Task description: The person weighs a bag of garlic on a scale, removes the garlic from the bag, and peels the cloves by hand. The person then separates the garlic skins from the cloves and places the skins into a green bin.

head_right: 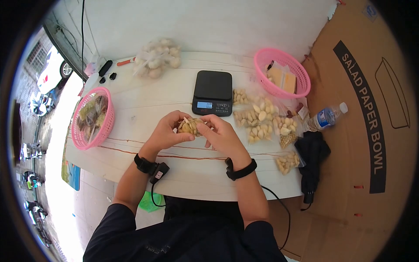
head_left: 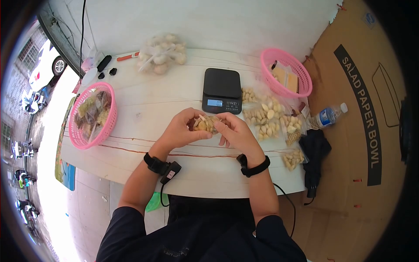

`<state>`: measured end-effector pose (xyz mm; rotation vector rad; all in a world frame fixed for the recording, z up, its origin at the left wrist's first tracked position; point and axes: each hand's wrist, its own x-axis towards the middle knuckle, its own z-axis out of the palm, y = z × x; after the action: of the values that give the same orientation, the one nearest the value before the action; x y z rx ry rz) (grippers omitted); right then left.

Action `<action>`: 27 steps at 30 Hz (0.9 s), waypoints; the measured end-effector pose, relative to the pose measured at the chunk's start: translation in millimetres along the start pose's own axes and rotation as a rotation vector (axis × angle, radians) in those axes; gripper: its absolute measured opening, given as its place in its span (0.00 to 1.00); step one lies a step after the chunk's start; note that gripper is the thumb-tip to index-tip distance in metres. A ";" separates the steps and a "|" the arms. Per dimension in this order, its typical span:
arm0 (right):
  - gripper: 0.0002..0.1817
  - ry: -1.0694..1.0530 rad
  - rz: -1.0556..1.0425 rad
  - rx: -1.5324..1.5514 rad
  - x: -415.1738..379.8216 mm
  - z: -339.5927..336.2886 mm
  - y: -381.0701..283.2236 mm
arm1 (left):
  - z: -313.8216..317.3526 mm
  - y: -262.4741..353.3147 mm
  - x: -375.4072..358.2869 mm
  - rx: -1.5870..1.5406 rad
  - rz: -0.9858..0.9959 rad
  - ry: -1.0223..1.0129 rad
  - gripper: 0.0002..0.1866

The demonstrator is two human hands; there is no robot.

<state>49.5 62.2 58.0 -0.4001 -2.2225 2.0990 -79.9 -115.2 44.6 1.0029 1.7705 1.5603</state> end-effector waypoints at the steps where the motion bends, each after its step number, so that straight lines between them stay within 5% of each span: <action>1: 0.22 -0.007 -0.008 0.014 -0.3 -0.7 1.0 | -0.1 -3.5 0.6 -0.041 0.022 -0.020 0.28; 12: 0.16 0.058 -0.031 0.036 -4.8 -1.0 0.7 | 4.3 -15.0 4.3 -0.328 0.031 -0.130 0.27; 27: 0.12 0.009 -0.188 -0.131 5.6 16.0 -7.1 | 0.6 -15.9 5.2 -0.540 -0.284 -0.313 0.28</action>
<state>39.6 47.5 63.2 -0.1979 -2.2996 1.8628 -84.9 -111.2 29.1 0.6504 1.1300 1.4851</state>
